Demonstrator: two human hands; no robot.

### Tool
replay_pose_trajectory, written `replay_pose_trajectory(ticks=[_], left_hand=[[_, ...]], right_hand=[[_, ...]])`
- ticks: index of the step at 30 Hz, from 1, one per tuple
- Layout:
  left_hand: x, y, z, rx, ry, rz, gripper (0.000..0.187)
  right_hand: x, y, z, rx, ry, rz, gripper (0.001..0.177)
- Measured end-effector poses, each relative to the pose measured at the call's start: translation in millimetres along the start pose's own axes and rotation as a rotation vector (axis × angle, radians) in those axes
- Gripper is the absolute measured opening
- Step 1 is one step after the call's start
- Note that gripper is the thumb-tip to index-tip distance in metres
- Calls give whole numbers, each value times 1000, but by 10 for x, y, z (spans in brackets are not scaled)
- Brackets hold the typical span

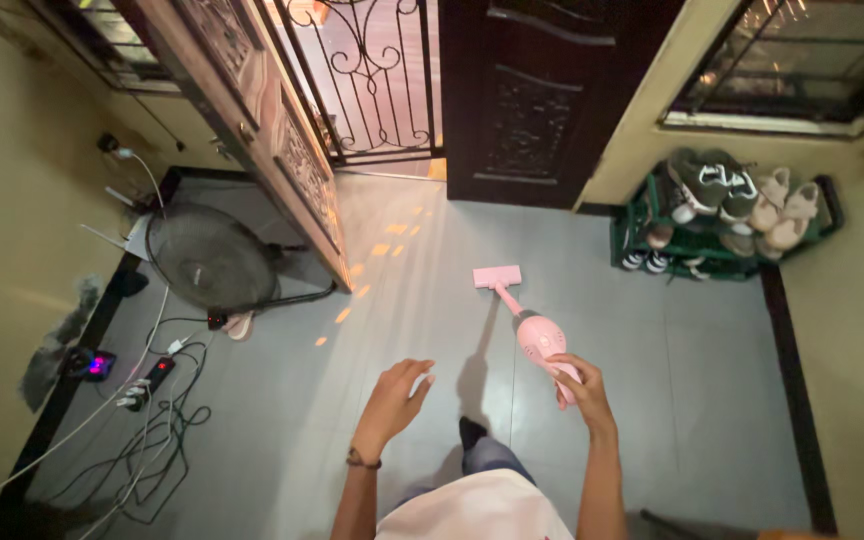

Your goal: The person vacuums the floor by hand using a handheld vacuum cleaner, moving across various floor areas including around furniture and a shoe rack.

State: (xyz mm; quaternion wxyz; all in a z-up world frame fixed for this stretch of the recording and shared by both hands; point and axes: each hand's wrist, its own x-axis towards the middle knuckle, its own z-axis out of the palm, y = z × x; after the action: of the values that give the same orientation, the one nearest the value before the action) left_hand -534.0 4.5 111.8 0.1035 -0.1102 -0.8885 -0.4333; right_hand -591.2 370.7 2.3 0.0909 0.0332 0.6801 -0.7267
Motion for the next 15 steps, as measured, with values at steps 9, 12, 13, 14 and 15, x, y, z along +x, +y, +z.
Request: replay_pose_trajectory(ticks=[9,12,13,14,15], left_hand=[[572,-75,265,28,-94,-65,24],[609,-255,340,103,-161,-98,23],[637,-303,346,118,-174,-94,23],[665,-340,340,133,-188,-91,23],[699,-368,331,129,-167,-45,22]], right_hand=[[912,26,200,328,370,-4,19],[872,-54,140,313,357,13,20],[831,-89,96,291,344,23,20],[803,-118,67,269,331,33,20],[774,-128,51,247,313,33,20]])
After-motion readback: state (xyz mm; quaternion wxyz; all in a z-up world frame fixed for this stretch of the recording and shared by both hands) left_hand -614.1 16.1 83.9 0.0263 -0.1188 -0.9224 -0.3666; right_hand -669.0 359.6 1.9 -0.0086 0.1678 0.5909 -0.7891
